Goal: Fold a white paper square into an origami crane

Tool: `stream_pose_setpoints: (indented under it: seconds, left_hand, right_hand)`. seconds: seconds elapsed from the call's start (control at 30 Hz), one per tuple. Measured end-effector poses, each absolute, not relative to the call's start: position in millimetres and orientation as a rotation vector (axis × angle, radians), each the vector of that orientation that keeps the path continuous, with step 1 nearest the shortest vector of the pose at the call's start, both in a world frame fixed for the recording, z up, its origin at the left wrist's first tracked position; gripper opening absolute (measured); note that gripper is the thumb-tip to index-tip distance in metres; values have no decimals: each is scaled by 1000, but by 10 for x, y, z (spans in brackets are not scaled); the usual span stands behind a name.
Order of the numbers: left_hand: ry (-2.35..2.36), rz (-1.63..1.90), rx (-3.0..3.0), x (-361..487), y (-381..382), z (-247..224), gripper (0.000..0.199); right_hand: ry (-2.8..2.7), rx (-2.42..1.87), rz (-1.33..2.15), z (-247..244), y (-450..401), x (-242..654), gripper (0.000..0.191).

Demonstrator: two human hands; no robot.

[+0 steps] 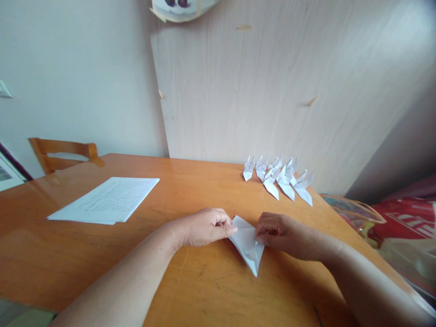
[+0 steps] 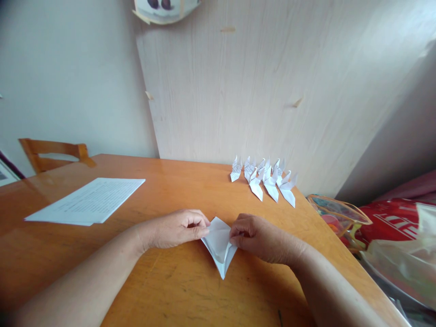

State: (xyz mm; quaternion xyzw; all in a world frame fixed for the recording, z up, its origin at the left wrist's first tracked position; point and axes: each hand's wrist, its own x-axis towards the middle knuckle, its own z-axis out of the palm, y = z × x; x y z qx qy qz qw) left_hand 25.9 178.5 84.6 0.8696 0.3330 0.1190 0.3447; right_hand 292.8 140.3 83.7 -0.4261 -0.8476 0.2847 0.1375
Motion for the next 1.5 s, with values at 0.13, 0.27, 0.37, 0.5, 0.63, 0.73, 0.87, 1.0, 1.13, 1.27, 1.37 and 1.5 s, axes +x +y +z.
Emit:
stream_pose_setpoints:
  seconds: [0.13, 0.27, 0.37, 0.5, 0.63, 0.73, 0.87, 1.0, 1.13, 1.27, 1.37, 1.5]
  left_hand:
    - [918, 286, 2234, 250, 1790, 825, 45]
    - [973, 266, 2203, 242, 1777, 822, 48]
    - [994, 259, 2189, 251, 1764, 829, 51]
    - [1026, 275, 2194, 271, 1751, 830, 52]
    - [1069, 247, 2185, 280, 1718, 859, 44]
    - [1087, 246, 2203, 285, 1687, 884, 37]
    - [1119, 305, 2195, 324, 1676, 834, 28]
    - [1154, 435, 2219, 388, 1689, 714, 12]
    - [1166, 488, 2292, 419, 1689, 672, 8]
    - [1126, 508, 2327, 428, 1669, 710, 12]
    - [1115, 515, 2355, 441, 1655, 729, 11]
    - [1153, 520, 2286, 457, 1650, 713, 13]
  right_hand:
    - [-2370, -1266, 833, 799, 1404, 2940, 12]
    - [-2272, -1310, 871, 775, 1407, 2929, 12]
    - [-2239, -1325, 895, 772, 1409, 2909, 14]
    - [-2211, -1324, 892, 767, 1400, 2895, 15]
    - [-2203, -1307, 886, 757, 1390, 2894, 16]
    - [-2188, -1338, 870, 758, 1384, 2884, 18]
    - [-2164, -1388, 818, 791, 1362, 2856, 21]
    - [-2173, -1412, 804, 842, 1335, 2841, 27]
    - [-2199, -1440, 798, 821, 1330, 2831, 23]
    - [-2195, -1479, 727, 716, 1351, 2791, 10]
    - [-2177, -1531, 656, 673, 1359, 2749, 7]
    - [-2159, -1614, 572, 698, 1353, 2716, 3]
